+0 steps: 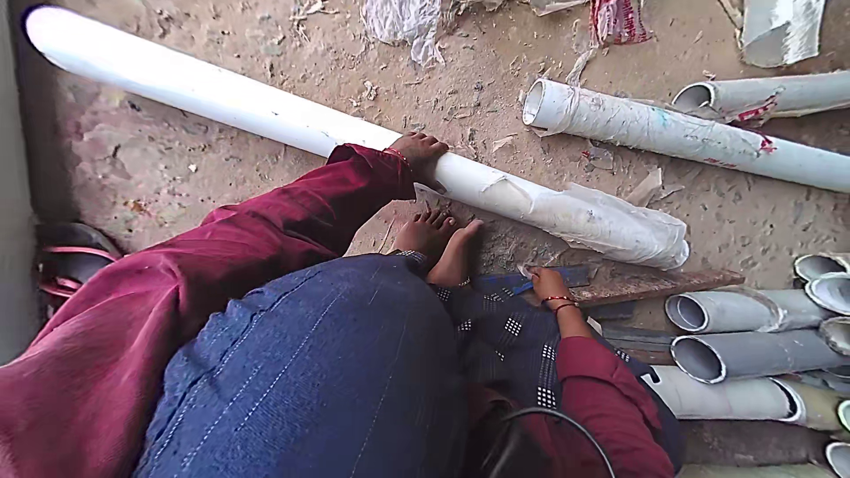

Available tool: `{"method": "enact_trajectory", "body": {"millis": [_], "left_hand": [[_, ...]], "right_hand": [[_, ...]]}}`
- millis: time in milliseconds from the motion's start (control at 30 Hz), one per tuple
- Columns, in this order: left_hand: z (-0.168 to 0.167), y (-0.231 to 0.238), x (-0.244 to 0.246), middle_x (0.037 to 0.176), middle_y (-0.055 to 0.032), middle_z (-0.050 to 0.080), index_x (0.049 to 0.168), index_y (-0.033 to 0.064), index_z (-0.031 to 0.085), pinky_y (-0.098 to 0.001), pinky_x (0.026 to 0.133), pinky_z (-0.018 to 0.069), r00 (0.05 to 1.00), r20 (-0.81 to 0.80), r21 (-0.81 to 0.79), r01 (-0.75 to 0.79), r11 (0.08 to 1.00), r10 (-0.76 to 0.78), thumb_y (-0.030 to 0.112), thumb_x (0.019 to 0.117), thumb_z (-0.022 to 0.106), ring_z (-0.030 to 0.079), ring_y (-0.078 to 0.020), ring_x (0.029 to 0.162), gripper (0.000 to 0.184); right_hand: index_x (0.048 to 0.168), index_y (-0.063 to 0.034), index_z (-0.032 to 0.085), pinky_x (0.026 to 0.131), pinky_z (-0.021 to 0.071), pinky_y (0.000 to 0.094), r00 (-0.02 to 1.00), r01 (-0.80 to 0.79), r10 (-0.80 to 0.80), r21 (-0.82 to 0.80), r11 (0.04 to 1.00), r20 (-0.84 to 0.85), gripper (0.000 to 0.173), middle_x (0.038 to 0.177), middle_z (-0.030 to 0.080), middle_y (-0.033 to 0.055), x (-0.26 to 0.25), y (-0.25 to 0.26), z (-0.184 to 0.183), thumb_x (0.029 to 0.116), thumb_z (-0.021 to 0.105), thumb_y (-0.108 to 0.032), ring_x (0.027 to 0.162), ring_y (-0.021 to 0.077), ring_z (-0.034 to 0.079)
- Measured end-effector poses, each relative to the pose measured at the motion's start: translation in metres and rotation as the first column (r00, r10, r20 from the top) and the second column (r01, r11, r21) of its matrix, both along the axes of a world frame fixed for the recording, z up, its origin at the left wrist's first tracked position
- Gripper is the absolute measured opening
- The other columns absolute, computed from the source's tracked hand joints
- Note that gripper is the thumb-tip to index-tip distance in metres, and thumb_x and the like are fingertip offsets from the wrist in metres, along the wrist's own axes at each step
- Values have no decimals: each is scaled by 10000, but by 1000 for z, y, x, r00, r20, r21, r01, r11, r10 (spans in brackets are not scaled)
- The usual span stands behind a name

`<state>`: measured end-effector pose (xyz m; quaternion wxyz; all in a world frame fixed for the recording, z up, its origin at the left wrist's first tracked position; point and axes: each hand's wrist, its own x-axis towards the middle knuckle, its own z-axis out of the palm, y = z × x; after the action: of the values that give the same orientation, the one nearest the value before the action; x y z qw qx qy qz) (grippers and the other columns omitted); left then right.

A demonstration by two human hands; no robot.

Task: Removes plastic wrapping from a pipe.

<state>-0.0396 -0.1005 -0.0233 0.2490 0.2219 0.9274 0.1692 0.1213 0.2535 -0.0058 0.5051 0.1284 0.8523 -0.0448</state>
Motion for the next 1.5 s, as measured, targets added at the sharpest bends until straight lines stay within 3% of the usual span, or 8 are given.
{"method": "enact_trajectory", "body": {"millis": [267,400,533,900,1000,1167,1333,1500], "left_hand": [[0,-9,13,1460,-219,546,1565,143,439,-584,1109,380,997,-9,-8,71,997,-71,439,757,901,529,-451,1311,977],[78,15,52,1507,-260,496,1533,79,477,-525,1200,316,965,236,-154,-80,985,115,177,1026,608,458,-411,1427,532],[30,30,-2,1538,-422,341,1481,-115,410,-670,1214,160,798,420,-176,-396,901,433,687,1007,442,253,-550,1503,932],[97,32,58,1652,-186,331,1568,7,355,-460,1240,258,801,549,-192,-157,969,238,289,1130,374,306,-304,1547,521],[-62,52,157,1471,-150,592,1409,89,601,-537,1122,420,972,-83,158,-203,966,218,195,1100,358,549,-329,1380,408],[-6,43,119,1713,-102,240,1628,96,288,-476,1276,155,835,533,-30,-140,990,135,208,1137,334,192,-264,1594,505],[-77,53,158,1529,-174,529,1503,114,512,-561,1141,400,995,-62,61,-72,996,76,82,1058,436,499,-361,1425,452],[128,36,97,1589,-198,428,1542,-23,380,-453,1191,340,884,387,-53,-264,963,264,202,1117,407,424,-306,1477,481]], "right_hand": [[1403,61,544,1068,455,562,984,-98,151,410,907,-98,421,1395,592,288,-2,-44,27,1101,417,-203,1328,431,563],[1193,86,662,951,504,554,873,28,24,100,995,-487,474,1118,707,280,-43,-102,59,1127,405,-306,1081,403,692],[966,57,680,543,519,303,773,462,-546,-302,834,-324,774,665,671,88,-94,-151,50,1114,227,-553,500,134,599],[751,8,532,499,461,206,523,410,-704,-582,702,-481,436,570,535,6,-75,-144,10,1126,434,-190,452,46,508],[716,19,566,507,450,212,565,339,-613,-521,783,-552,439,545,538,1,-61,-135,11,1109,449,-140,451,45,500],[819,81,634,620,475,309,671,299,-440,-324,897,-597,429,638,582,59,-9,-101,20,1114,435,-158,565,110,545],[960,99,661,584,483,249,583,450,-562,-343,824,-586,350,670,619,47,10,-72,57,1112,442,-129,542,64,542],[973,100,623,513,474,128,286,326,-613,-527,785,-736,299,631,600,-23,2,-53,106,1101,411,-67,492,-43,542]]}}
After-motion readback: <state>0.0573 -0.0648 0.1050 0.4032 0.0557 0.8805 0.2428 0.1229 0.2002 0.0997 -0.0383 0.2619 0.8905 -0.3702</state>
